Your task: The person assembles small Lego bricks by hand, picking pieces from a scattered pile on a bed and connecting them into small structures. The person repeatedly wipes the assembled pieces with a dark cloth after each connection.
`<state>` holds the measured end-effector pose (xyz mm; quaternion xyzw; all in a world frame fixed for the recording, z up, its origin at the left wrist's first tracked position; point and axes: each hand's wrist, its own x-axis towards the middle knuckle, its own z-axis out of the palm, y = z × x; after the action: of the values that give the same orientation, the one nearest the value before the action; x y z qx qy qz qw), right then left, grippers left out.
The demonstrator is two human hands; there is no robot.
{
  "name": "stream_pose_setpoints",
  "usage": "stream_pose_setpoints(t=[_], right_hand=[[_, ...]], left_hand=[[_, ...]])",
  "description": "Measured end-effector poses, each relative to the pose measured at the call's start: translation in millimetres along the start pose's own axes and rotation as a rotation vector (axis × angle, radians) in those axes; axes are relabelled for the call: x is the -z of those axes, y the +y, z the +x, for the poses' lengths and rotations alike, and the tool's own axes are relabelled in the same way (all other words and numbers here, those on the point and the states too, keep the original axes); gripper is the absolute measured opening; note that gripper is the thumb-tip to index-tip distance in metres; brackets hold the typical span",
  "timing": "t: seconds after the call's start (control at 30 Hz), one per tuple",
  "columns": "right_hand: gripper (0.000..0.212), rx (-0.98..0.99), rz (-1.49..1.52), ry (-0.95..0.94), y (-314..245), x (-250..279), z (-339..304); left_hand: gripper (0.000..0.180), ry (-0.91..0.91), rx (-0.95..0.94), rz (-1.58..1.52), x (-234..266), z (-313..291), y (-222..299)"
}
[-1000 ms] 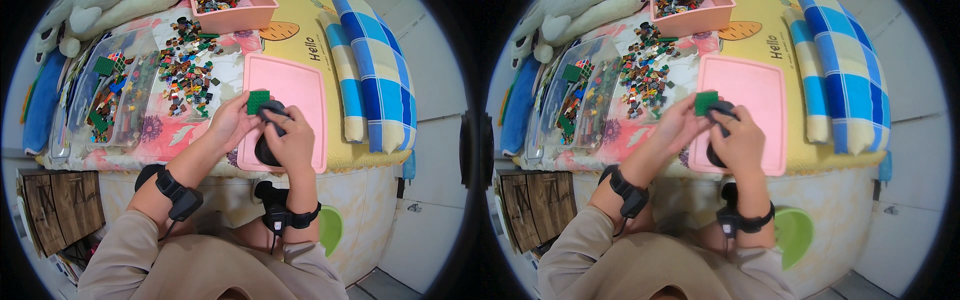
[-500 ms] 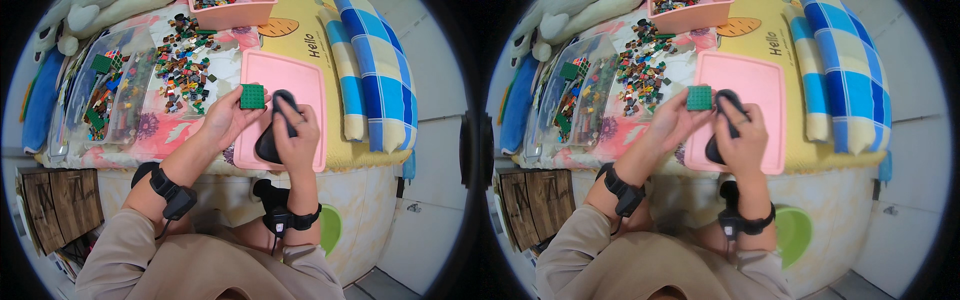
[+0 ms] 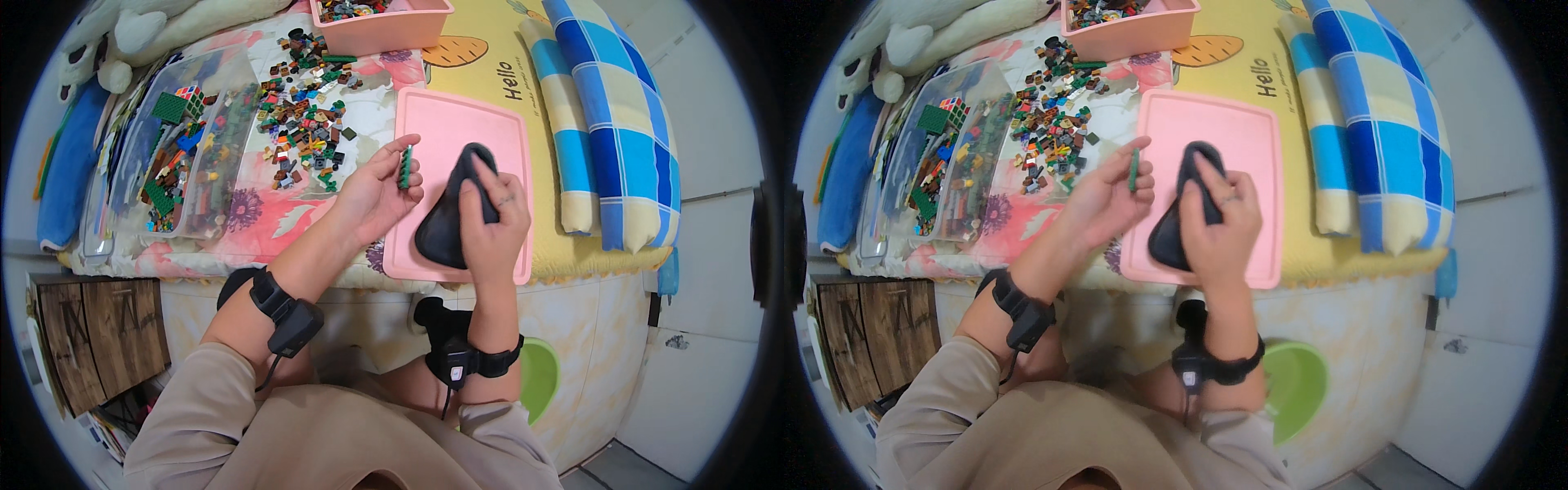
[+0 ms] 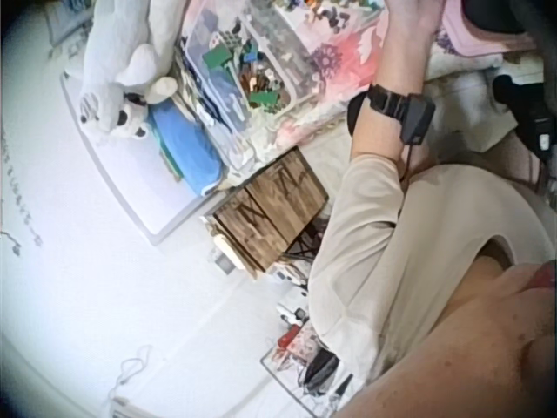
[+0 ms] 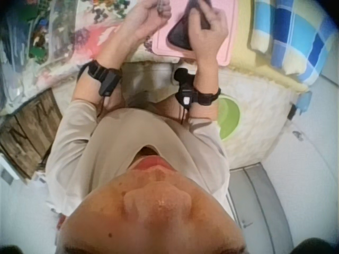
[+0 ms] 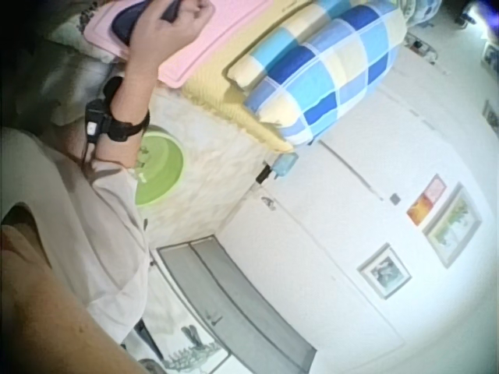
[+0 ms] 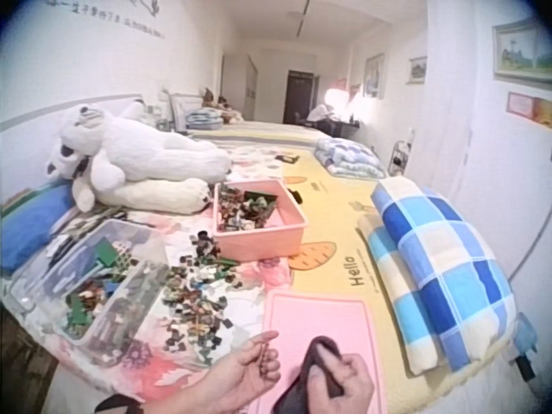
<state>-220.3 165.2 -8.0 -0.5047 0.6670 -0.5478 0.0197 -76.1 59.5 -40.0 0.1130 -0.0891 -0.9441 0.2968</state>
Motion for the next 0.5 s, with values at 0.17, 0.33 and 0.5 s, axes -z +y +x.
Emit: stream_pose_setpoints(t=[0.17,0.33,0.5], right_hand=[[0.033,0.090,-0.026,-0.015,-19.0,-8.2,-6.7],[0.038,0.200,-0.122,-0.205,-30.8,-22.2,-10.5],[0.038,0.198,-0.157,-0.143,-26.2,-24.9,-9.9]], left_hand=[[0.054,-0.105,0.089,-0.140,-2.2,-2.2,7.6],[0.063,-0.121,0.028,0.047,-22.4,-4.1,-8.0],[0.063,-0.072,-0.034,0.204,-24.8,-3.8,-21.9]])
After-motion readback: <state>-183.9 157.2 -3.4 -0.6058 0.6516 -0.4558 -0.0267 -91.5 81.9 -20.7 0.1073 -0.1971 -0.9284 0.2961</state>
